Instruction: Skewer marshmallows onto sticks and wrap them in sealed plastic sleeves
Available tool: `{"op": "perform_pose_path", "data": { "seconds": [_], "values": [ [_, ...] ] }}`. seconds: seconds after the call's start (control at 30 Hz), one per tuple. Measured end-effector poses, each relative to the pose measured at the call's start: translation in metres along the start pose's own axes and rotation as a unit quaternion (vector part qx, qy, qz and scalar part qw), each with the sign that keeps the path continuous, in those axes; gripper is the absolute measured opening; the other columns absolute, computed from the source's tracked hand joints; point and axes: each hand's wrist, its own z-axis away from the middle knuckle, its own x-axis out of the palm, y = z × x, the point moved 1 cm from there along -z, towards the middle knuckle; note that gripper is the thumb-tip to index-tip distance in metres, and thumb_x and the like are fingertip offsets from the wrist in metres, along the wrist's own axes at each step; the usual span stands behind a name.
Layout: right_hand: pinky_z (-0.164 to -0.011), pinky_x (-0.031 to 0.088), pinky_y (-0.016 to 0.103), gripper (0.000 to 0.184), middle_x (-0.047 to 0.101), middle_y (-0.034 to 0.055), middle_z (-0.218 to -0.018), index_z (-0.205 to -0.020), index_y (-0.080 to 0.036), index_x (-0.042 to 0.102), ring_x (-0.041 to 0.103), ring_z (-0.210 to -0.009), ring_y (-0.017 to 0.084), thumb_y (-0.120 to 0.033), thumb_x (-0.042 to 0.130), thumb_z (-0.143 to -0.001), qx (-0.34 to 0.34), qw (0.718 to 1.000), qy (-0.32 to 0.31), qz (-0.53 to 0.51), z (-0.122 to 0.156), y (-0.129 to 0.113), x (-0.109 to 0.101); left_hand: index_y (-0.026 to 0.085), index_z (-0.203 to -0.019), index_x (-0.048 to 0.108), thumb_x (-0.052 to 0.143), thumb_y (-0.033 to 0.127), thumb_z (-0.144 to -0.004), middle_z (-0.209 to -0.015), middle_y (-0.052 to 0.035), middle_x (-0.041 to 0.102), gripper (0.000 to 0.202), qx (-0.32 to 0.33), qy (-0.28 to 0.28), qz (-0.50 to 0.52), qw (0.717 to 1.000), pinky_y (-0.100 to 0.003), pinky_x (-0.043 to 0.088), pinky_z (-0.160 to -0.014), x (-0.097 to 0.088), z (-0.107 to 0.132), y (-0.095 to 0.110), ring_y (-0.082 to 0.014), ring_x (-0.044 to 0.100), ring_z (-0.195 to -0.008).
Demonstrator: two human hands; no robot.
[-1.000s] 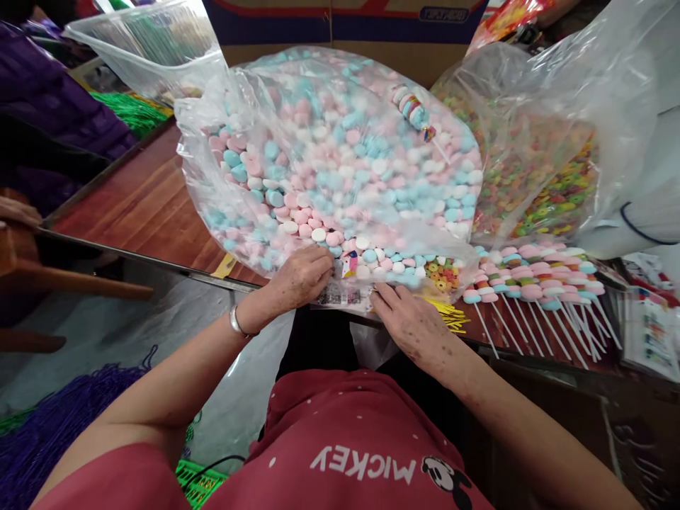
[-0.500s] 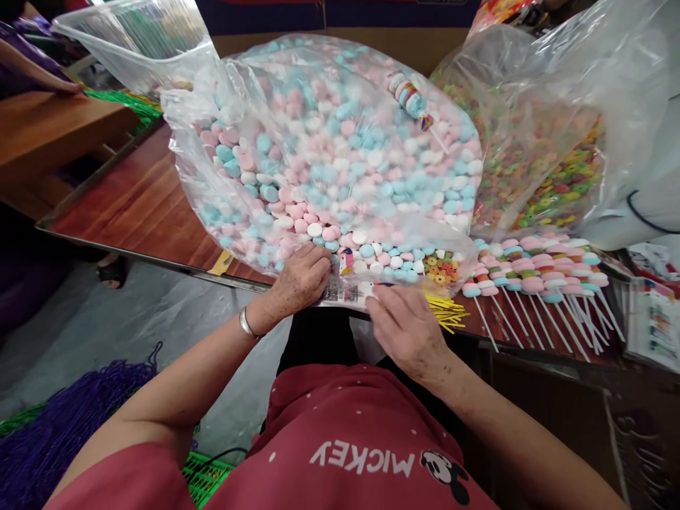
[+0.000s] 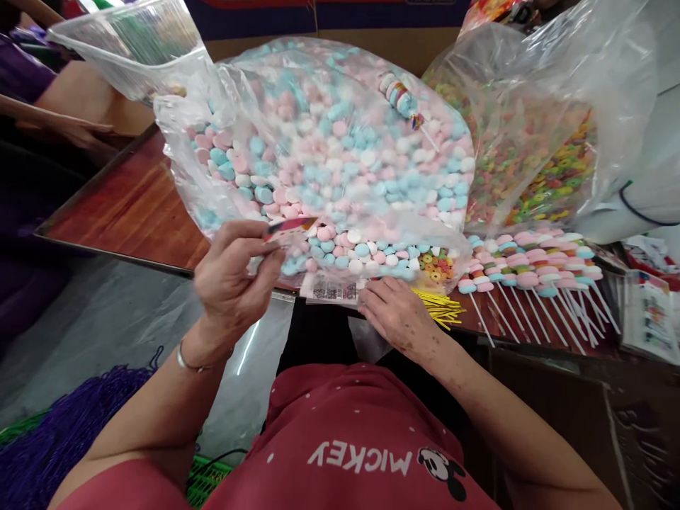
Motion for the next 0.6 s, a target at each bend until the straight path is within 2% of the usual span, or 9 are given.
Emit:
{"op": "perform_pose_path", "data": {
  "seconds": [0.03, 0.07, 0.1, 0.2, 0.27, 0.33, 0.4, 0.5, 0.6],
  "values": [
    [-0.078, 0.043, 0.036, 0.011, 0.066, 0.0104, -0.096, -0.097, -0.013, 0.066, 0.055, -0.088, 0.025, -0.018, 0.056, -0.097, 0.003, 1.0, 0.009, -0.006, 0.003, 0.0, -0.001, 0.019, -0.085, 0.066, 0.069, 0.013, -0.082, -0.087, -0.0018, 0.067, 0.007, -0.023, -0.014, 0.03, 0.999, -0.028, 0.05, -0.07, -0.004, 0.0, 0.005, -0.0144, 0.063, -0.077],
    [-0.078, 0.043, 0.036, 0.013, 0.067, 0.0105, -0.096, -0.096, -0.013, 0.066, 0.055, -0.088, 0.024, -0.017, 0.054, -0.098, 0.007, 1.0, 0.019, -0.011, 0.005, 0.0, -0.001, 0.019, -0.085, 0.066, 0.068, 0.013, -0.083, -0.084, -0.0008, 0.067, 0.007, -0.041, -0.059, 0.066, 0.995, -0.026, 0.049, -0.067, -0.006, 0.002, 0.01, -0.0134, 0.062, -0.074],
    [-0.078, 0.043, 0.036, 0.014, 0.067, 0.0107, -0.096, -0.096, -0.013, 0.066, 0.055, -0.088, 0.024, -0.017, 0.052, -0.098, 0.013, 0.999, 0.028, -0.012, 0.007, 0.0, -0.001, 0.019, -0.085, 0.065, 0.066, 0.012, -0.085, -0.082, -0.0004, 0.067, 0.007, -0.052, -0.128, 0.109, 0.984, -0.025, 0.048, -0.065, -0.005, 0.005, 0.014, -0.0127, 0.062, -0.072],
    [-0.078, 0.043, 0.037, 0.016, 0.067, 0.0116, -0.101, -0.1, -0.013, 0.067, 0.054, -0.092, 0.025, -0.017, 0.052, -0.099, 0.01, 0.998, 0.065, 0.015, 0.011, -0.004, 0.004, 0.017, -0.085, 0.062, 0.056, 0.01, -0.09, -0.082, -0.0029, 0.066, 0.01, -0.033, -0.339, 0.214, 0.916, -0.023, 0.048, -0.063, 0.006, 0.024, 0.023, -0.0125, 0.062, -0.071],
    [-0.078, 0.042, 0.038, 0.017, 0.067, 0.0116, -0.105, -0.105, -0.013, 0.068, 0.052, -0.095, 0.026, -0.017, 0.053, -0.098, -0.012, 0.995, 0.094, 0.035, 0.011, -0.008, 0.011, 0.016, -0.083, 0.06, 0.049, 0.008, -0.091, -0.081, -0.005, 0.065, 0.016, -0.013, -0.403, 0.22, 0.888, -0.023, 0.048, -0.064, 0.015, 0.038, 0.024, -0.0135, 0.061, -0.071],
    [-0.076, 0.041, 0.038, 0.018, 0.067, 0.0113, -0.108, -0.107, -0.013, 0.068, 0.051, -0.094, 0.025, -0.017, 0.053, -0.098, -0.027, 0.993, 0.11, 0.042, 0.009, -0.011, 0.018, 0.016, -0.081, 0.059, 0.045, 0.007, -0.091, -0.079, -0.0054, 0.062, 0.019, 0.0, -0.431, 0.182, 0.884, -0.024, 0.047, -0.064, 0.023, 0.048, 0.02, -0.0143, 0.058, -0.07],
    [-0.074, 0.04, 0.038, 0.018, 0.067, 0.011, -0.106, -0.106, -0.012, 0.068, 0.05, -0.091, 0.025, -0.017, 0.053, -0.098, -0.024, 0.993, 0.11, 0.042, 0.004, -0.011, 0.024, 0.016, -0.081, 0.058, 0.044, 0.007, -0.091, -0.079, -0.0059, 0.062, 0.019, 0.009, -0.436, 0.149, 0.887, -0.025, 0.046, -0.064, 0.027, 0.053, 0.013, -0.0149, 0.057, -0.07],
    [-0.072, 0.041, 0.038, 0.016, 0.068, 0.0101, -0.101, -0.101, -0.013, 0.069, 0.049, -0.087, 0.024, -0.018, 0.054, -0.098, -0.007, 0.995, 0.095, 0.033, -0.003, -0.01, 0.029, 0.015, -0.083, 0.058, 0.044, 0.008, -0.092, -0.081, -0.0074, 0.063, 0.018, 0.016, -0.403, 0.128, 0.906, -0.027, 0.048, -0.067, 0.027, 0.049, 0.004, -0.0161, 0.059, -0.074],
    [-0.072, 0.043, 0.039, 0.02, 0.069, 0.0107, -0.098, -0.098, -0.014, 0.069, 0.052, -0.086, 0.025, -0.016, 0.05, -0.099, 0.006, 0.997, 0.082, 0.006, -0.004, -0.01, 0.027, 0.016, -0.083, 0.059, 0.047, 0.009, -0.091, -0.081, -0.0069, 0.065, 0.016, -0.005, -0.376, 0.136, 0.917, -0.026, 0.048, -0.068, 0.023, 0.04, 0.005, -0.0159, 0.061, -0.075]
  ]
}}
